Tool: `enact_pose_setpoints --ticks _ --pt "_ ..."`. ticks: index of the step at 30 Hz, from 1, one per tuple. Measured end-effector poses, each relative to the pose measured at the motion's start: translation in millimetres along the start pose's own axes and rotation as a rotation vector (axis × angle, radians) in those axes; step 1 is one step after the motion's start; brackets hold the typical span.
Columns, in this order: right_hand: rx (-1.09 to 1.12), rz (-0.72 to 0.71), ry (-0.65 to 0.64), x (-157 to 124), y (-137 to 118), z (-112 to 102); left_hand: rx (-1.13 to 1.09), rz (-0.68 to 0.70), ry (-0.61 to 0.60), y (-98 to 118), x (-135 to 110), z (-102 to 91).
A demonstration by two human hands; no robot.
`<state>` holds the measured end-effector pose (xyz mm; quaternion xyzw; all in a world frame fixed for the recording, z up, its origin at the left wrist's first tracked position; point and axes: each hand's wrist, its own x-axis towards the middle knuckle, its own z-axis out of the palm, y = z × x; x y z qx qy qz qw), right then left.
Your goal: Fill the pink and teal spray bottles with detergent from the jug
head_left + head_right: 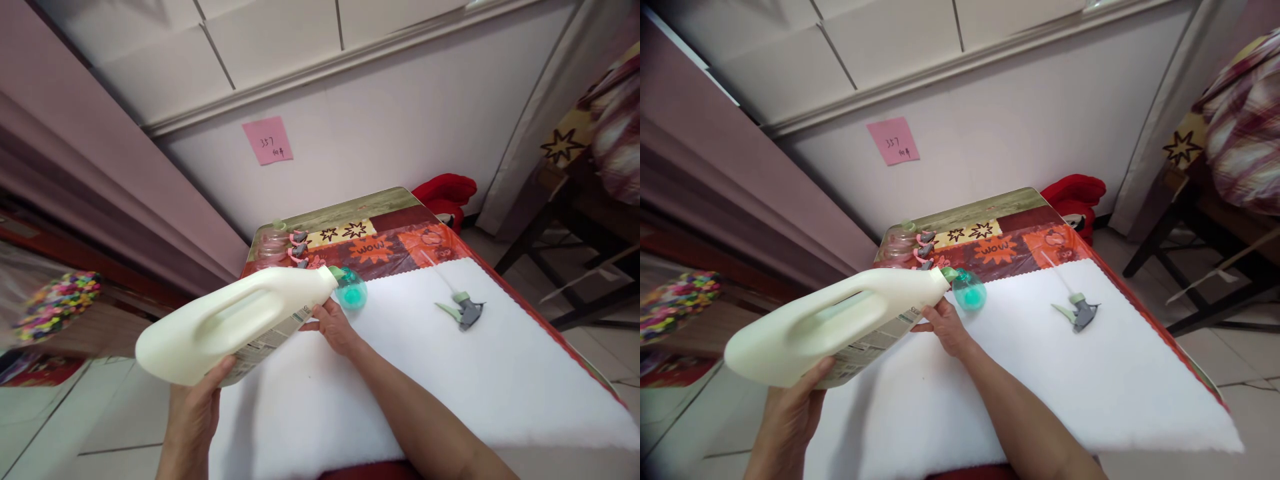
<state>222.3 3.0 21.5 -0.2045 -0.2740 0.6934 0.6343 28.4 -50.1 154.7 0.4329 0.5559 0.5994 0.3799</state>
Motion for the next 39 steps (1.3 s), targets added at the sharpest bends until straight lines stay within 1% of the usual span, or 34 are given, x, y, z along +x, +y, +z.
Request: enact_pose_setpoints --ticks 8,19,34,39 --pt "-0.004 0.003 0.006 -1.1 -1.3 0.9 0.009 0.01 -0.004 3.9 -2.9 4.0" --pt "0.007 0.014 0.021 -1.0 -2.2 2.2 0.002 0.005 -0.013 -0.8 1.1 -2.2" --pt "-0.001 0.015 0.022 -0.1 -0.6 0.4 0.013 0.003 -0.009 -0.1 0.7 -3.1" --pt "0.006 0.013 0.018 -0.1 -0.7 0.9 0.017 -0.022 -0.011 -1.1 0.6 -4.8"
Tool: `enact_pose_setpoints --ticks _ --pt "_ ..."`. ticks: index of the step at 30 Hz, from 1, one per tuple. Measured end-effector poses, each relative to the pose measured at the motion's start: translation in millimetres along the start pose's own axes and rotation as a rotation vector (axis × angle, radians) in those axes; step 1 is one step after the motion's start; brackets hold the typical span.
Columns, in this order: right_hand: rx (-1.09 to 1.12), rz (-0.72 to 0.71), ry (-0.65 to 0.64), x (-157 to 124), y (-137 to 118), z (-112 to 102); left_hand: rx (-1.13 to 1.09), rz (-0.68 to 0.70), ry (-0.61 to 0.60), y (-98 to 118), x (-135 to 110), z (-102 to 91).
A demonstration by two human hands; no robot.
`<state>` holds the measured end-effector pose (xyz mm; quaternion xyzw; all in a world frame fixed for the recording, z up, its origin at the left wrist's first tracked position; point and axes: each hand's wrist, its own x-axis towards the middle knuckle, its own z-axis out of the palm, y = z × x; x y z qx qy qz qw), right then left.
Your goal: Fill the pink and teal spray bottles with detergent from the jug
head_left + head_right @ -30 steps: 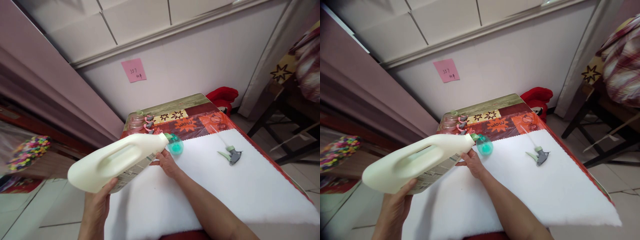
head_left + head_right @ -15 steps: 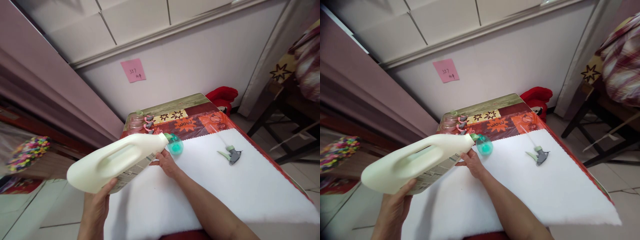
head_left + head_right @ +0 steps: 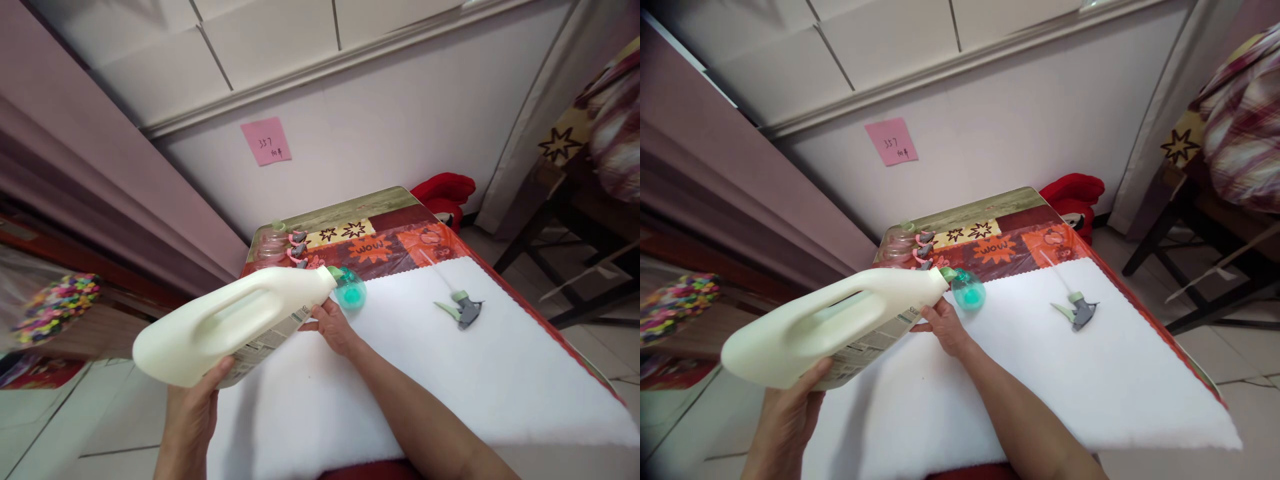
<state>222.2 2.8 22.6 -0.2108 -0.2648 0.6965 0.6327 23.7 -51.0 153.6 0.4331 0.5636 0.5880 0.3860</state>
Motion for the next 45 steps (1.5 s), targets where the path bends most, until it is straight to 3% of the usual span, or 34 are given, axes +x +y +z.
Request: enact_pose_setpoints --ticks 45 --pt "0.005 0.002 0.005 2.0 4.7 -1.8 -0.014 0.006 -0.005 1.1 0.2 0.0"
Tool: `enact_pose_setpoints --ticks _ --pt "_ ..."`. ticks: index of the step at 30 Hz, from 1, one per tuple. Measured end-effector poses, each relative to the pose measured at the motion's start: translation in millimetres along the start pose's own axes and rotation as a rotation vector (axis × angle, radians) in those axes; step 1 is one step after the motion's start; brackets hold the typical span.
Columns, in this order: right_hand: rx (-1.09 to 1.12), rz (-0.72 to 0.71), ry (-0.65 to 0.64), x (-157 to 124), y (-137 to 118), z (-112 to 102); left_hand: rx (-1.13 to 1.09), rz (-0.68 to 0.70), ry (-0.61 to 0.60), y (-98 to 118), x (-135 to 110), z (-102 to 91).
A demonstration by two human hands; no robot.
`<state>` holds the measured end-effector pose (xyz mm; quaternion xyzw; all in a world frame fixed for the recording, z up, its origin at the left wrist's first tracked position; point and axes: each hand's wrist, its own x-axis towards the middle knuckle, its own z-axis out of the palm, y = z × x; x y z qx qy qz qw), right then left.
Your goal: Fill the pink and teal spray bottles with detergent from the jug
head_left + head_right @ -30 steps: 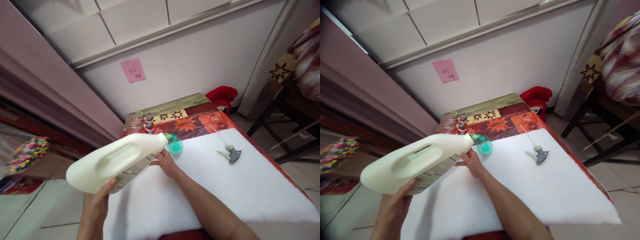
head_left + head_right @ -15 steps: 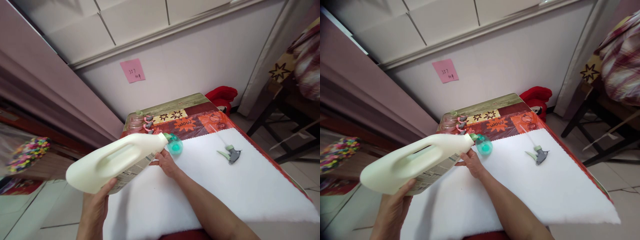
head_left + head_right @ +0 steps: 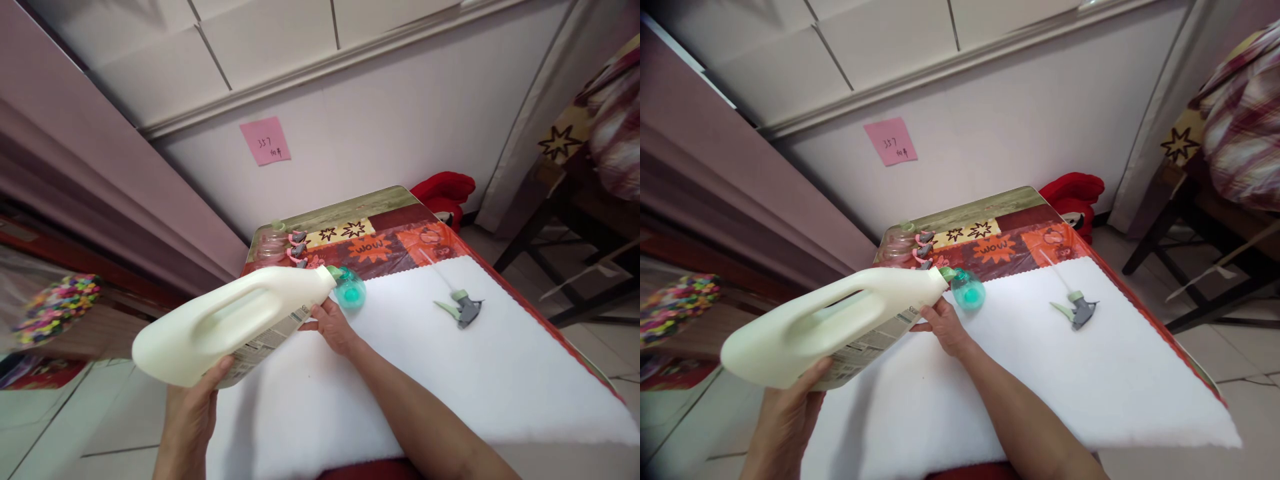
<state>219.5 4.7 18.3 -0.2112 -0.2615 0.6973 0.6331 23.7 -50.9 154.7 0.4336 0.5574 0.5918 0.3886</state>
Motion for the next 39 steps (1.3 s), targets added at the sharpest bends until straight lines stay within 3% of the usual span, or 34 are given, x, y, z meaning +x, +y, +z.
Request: enact_pose_setpoints --ticks 39 --pt "-0.002 -0.01 -0.012 -1.9 -3.0 2.6 0.01 -0.003 -0.021 1.2 0.4 -2.2"
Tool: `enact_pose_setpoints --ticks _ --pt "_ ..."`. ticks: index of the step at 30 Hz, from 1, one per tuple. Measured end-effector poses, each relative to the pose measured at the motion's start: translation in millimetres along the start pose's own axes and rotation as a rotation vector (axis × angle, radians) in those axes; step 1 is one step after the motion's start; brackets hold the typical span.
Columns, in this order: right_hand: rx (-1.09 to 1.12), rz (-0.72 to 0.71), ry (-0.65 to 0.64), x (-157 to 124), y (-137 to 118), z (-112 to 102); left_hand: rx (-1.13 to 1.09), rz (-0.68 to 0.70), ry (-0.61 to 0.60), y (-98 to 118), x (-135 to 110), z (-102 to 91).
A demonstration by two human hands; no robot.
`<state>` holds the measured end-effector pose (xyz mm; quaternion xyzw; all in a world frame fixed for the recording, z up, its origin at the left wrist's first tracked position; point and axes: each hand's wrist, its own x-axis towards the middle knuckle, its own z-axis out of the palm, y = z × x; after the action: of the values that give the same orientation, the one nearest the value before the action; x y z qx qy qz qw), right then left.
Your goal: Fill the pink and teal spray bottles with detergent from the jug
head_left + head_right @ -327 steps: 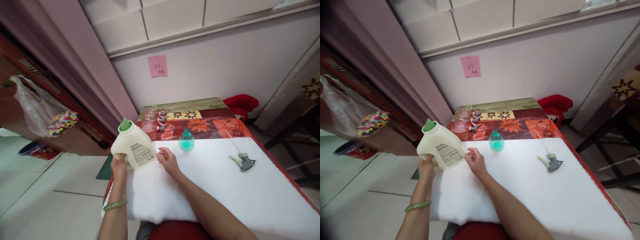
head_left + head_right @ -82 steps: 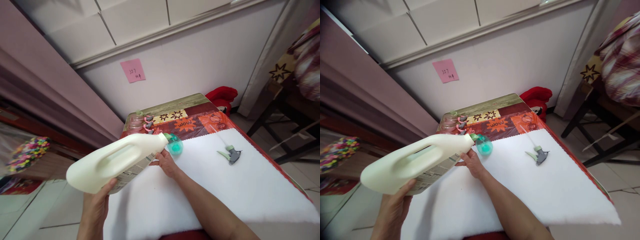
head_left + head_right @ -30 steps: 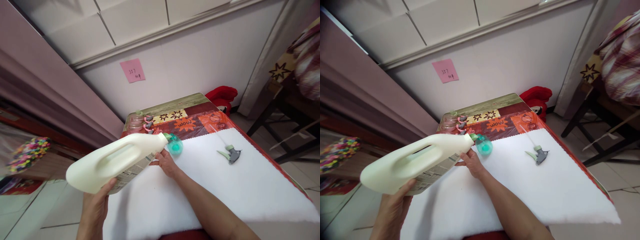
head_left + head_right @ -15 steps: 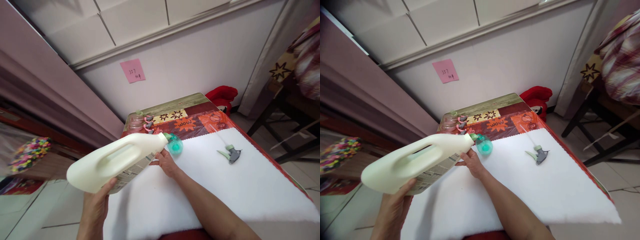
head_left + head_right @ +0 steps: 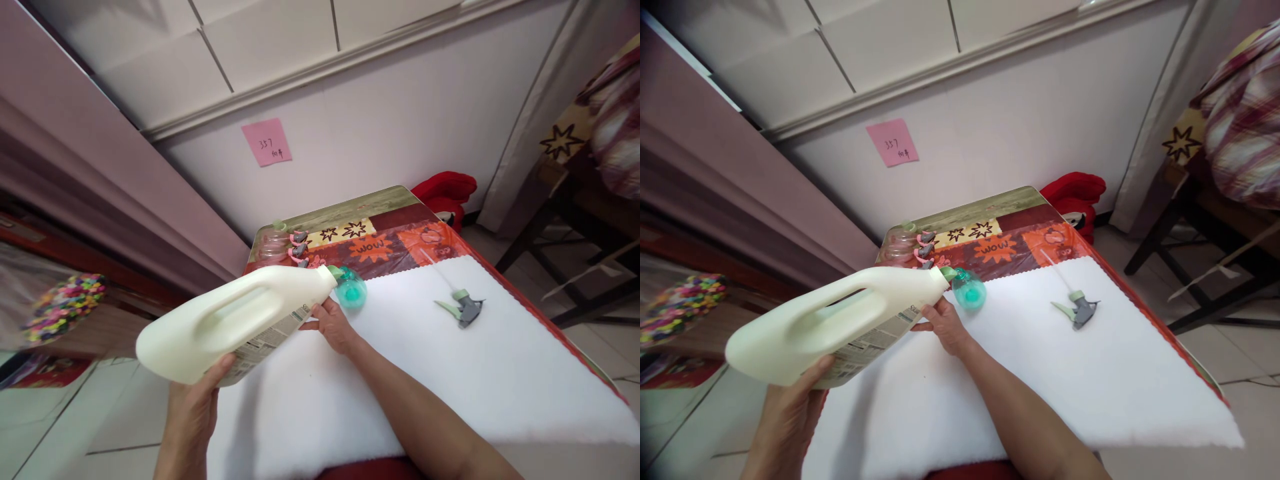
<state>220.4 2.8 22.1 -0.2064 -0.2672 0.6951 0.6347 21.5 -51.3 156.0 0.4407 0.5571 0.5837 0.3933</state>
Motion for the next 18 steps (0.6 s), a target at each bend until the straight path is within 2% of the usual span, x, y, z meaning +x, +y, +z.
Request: enact_pose_setpoints --ticks 18 --pt "0.007 0.006 0.005 -0.3 -0.5 0.1 0.016 -0.002 0.03 2.0 -1.5 3.5"
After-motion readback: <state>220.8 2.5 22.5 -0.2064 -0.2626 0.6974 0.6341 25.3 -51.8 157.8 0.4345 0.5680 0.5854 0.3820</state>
